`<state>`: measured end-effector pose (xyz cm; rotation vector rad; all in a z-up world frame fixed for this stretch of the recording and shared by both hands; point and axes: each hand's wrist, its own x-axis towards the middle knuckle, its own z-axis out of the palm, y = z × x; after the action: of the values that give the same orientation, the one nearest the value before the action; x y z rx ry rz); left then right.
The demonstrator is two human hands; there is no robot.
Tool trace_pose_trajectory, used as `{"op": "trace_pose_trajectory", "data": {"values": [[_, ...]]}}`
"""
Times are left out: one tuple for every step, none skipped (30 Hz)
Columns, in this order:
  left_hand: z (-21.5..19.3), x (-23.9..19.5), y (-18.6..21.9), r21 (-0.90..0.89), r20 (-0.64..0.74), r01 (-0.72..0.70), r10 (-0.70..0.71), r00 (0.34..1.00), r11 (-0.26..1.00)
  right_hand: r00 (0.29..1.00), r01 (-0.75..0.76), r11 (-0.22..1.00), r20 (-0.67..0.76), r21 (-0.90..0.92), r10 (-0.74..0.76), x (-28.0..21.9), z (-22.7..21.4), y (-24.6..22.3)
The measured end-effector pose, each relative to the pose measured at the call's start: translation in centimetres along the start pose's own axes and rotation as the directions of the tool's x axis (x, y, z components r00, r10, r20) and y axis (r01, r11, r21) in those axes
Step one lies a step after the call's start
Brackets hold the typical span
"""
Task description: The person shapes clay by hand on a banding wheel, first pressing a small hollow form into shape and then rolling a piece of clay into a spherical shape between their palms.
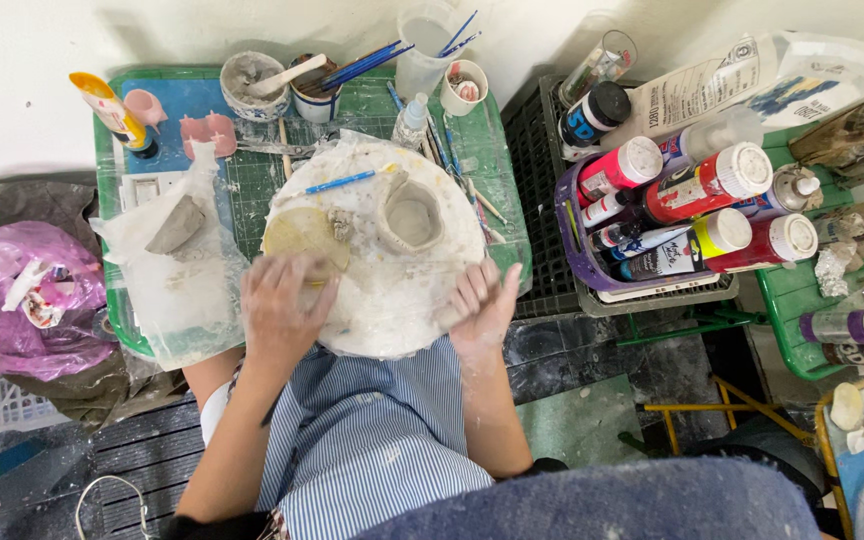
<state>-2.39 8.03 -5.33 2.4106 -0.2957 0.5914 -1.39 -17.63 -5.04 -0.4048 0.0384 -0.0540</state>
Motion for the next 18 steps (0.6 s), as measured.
{"op": "trace_pose_trajectory", "data": {"values": [[0.0, 0.6, -0.2, 0.006, 0.002, 0.029, -0.029, 1.0, 1.0, 0.979, -0.043, 0.998, -0.203, -0.039, 0.034, 0.1, 1.0, 0.0], [0.3, 1.3, -0.3, 0.012, 0.0, 0.058, -0.058, 0.998, 0.998, 0.916, -0.092, 0.993, -0.396, -0.069, 0.057, 0.1, 1.9, 0.1], [0.7, 1.9, -0.2, 0.055, 0.004, 0.007, -0.007, 1.0, 0.998, 0.816, -0.145, 0.985, -0.573, -0.089, 0.068, 0.1, 2.5, 0.1], [1.4, 2.6, -0.2, 0.096, 0.01, -0.048, 0.048, 0.999, 0.994, 0.86, -0.134, 0.983, -0.507, -0.128, 0.051, 0.2, 2.7, 0.1], [2.0, 3.2, -0.3, 0.136, 0.017, -0.103, 0.102, 0.995, 0.985, 0.899, -0.119, 0.979, -0.437, -0.166, 0.036, 0.2, 2.5, 0.2], [2.4, 3.5, -0.6, 0.197, 0.052, -0.109, 0.1, 0.994, 0.974, 0.931, -0.105, 0.973, -0.365, -0.204, 0.024, 0.2, 2.1, 0.1], [2.7, 3.8, -1.2, 0.257, 0.087, -0.116, 0.096, 0.992, 0.959, 0.942, -0.085, 0.98, -0.336, -0.18, 0.019, 0.1, 1.5, -0.1], [2.8, 3.8, -1.8, 0.314, 0.122, -0.122, 0.087, 0.989, 0.942, 0.951, -0.067, 0.985, -0.308, -0.158, 0.015, -0.1, 0.7, -0.4], [2.6, 3.8, -2.7, 0.369, 0.112, -0.135, 0.1, 0.989, 0.92, 0.96, -0.049, 0.99, -0.279, -0.136, 0.009, -0.2, -0.1, -0.7], [2.2, 3.8, -3.6, 0.422, 0.105, -0.147, 0.113, 0.988, 0.894, 0.986, -0.062, 0.992, -0.16, -0.107, 0.044, -0.4, -0.9, -0.9], [2.0, 3.8, -4.2, 0.475, 0.098, -0.158, 0.126, 0.987, 0.866, 0.997, -0.077, 0.994, -0.038, -0.08, 0.074, -0.5, -1.7, -1.1], [1.9, 4.1, -4.6, 0.391, 0.089, -0.155, 0.13, 0.987, 0.907, 0.991, -0.094, 0.994, 0.089, -0.053, 0.099, -0.5, -2.4, -1.2], [1.8, 4.4, -4.8, 0.303, 0.08, -0.152, 0.133, 0.988, 0.941, 0.996, -0.085, 0.988, 0.022, -0.133, 0.088, -0.5, -3.1, -1.0], [1.6, 4.5, -4.8, 0.214, 0.073, -0.146, 0.134, 0.988, 0.966, 0.996, -0.082, 0.974, -0.047, -0.211, 0.074, -0.7, -3.6, -0.6], [1.6, 4.7, -4.4, 0.208, 0.089, -0.165, 0.15, 0.985, 0.964, 0.992, -0.085, 0.954, -0.113, -0.288, 0.054, -1.0, -4.0, -0.2], [1.9, 5.1, -3.6, 0.203, 0.103, -0.187, 0.169, 0.98, 0.961, 0.992, -0.082, 0.941, -0.113, -0.328, 0.048, -1.1, -4.2, 0.1], [1.9, 5.4, -2.9, 0.197, 0.117, -0.209, 0.189, 0.975, 0.958, 0.993, -0.079, 0.927, -0.112, -0.367, 0.041, -1.1, -4.2, 0.3], [1.5, 5.5, -2.4, 0.171, 0.09, -0.196, 0.183, 0.979, 0.966, 0.993, -0.076, 0.91, -0.112, -0.407, 0.033, -1.3, -4.2, 0.4]]}}
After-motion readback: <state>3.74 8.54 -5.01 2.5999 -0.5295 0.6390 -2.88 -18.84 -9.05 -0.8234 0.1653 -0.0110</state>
